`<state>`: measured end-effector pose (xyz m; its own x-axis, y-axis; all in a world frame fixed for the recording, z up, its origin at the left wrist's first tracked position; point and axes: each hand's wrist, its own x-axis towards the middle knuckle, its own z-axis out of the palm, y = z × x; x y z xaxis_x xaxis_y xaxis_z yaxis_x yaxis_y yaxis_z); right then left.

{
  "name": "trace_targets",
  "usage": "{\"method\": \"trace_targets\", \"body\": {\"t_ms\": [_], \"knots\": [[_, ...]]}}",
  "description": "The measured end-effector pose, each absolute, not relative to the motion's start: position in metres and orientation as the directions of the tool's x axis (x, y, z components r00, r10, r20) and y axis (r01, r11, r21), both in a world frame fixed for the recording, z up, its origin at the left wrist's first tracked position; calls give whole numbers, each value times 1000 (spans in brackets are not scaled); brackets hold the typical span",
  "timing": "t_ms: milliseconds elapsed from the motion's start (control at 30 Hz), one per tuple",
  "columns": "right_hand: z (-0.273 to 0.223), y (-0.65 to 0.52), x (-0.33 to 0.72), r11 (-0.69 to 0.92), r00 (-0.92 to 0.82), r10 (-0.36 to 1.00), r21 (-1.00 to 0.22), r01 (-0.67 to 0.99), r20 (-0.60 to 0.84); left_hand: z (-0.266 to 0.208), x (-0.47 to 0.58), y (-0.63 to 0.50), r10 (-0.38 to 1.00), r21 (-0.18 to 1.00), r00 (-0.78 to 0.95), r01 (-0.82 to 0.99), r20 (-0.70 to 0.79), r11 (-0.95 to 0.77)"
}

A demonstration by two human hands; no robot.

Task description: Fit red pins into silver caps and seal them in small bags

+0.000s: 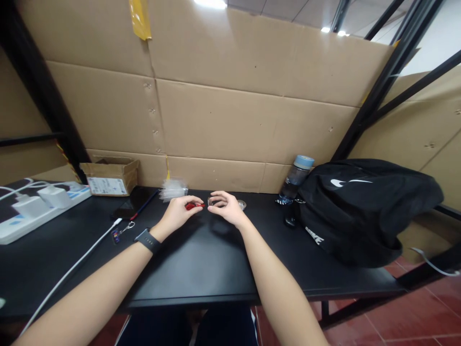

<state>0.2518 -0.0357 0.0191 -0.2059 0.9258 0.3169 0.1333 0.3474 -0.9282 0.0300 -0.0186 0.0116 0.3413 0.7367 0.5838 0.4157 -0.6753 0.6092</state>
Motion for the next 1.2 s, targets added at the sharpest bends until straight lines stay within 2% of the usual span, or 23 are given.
{"method": "trace_targets", "body": {"t_ms": [233,467,600,833,1200], "knots": [[19,-37,249,335,-247,917,-941,48,314,13,29,-18,736,613,295,414,610,-673],[21,-41,242,315,-258,910,-946,-80,325,7,29,-11,759,694,236,309,606,-650],[22,-43,237,328,-271,897,-937,-121,350,11,32,-16,760,683,218,339,612,-647],[23,-45,230,378,-249,884,-919,-115,395,15,37,-24,750,618,173,466,638,-633],[21,-46,221,417,-187,890,-908,-34,415,13,38,-24,746,630,152,442,649,-638]]}}
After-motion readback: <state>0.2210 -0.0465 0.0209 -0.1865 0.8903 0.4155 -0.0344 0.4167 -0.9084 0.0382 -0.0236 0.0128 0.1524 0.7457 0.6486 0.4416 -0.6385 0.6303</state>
